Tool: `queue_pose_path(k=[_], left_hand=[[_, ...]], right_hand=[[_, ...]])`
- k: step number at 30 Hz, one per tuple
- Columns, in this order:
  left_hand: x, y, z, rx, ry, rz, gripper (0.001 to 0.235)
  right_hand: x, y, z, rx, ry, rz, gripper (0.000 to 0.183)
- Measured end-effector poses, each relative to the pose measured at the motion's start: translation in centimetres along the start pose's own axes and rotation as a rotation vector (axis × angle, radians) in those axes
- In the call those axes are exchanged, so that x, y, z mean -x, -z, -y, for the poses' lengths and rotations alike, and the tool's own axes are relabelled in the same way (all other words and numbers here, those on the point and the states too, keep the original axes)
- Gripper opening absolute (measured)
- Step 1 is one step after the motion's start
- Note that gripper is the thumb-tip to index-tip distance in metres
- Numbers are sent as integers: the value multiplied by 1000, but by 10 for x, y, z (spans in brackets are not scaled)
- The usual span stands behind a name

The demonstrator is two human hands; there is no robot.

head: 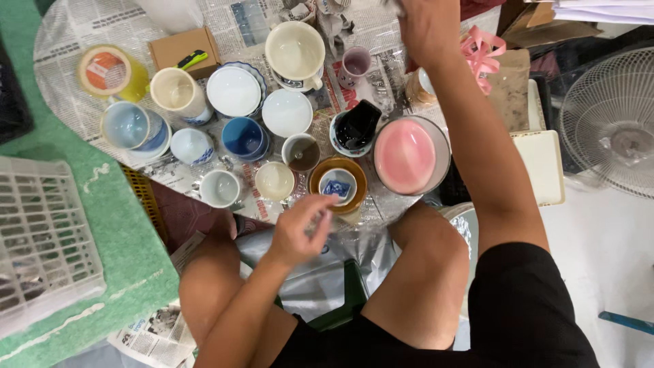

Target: The person sits cross-legged and wraps various ceramic items, including cups and bowls, with newspaper. They fold the paper around each item and secure it with clear tape, placing the wrapped items on a nearby table.

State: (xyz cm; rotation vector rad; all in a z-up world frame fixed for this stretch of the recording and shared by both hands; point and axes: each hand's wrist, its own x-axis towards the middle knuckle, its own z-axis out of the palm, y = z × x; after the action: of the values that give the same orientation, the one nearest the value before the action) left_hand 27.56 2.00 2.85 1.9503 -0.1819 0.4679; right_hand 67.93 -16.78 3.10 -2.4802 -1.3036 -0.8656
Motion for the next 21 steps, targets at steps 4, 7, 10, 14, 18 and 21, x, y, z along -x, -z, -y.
queue_pose_path(k=[4,7,10,14,18,21], left_hand=[[0,16,11,508,279,-60,61],[0,22,20,846,125,-174,87],[19,19,38,983,48,-388,92],[55,18,67,960,269,-655,80],[70,17,75,973,153,-591,62],[74,20,71,914,306,-678,55]], right_hand=[[0,100,109,-115,135,-99,47],[17,141,195,-147,178,-145,28],[43,167,274,-302,113,-73,21],[64,180,337,-399,34,-14,24],[73,201,337,-854,-41,34,37],[83,199,323,-1190,-307,110,37]])
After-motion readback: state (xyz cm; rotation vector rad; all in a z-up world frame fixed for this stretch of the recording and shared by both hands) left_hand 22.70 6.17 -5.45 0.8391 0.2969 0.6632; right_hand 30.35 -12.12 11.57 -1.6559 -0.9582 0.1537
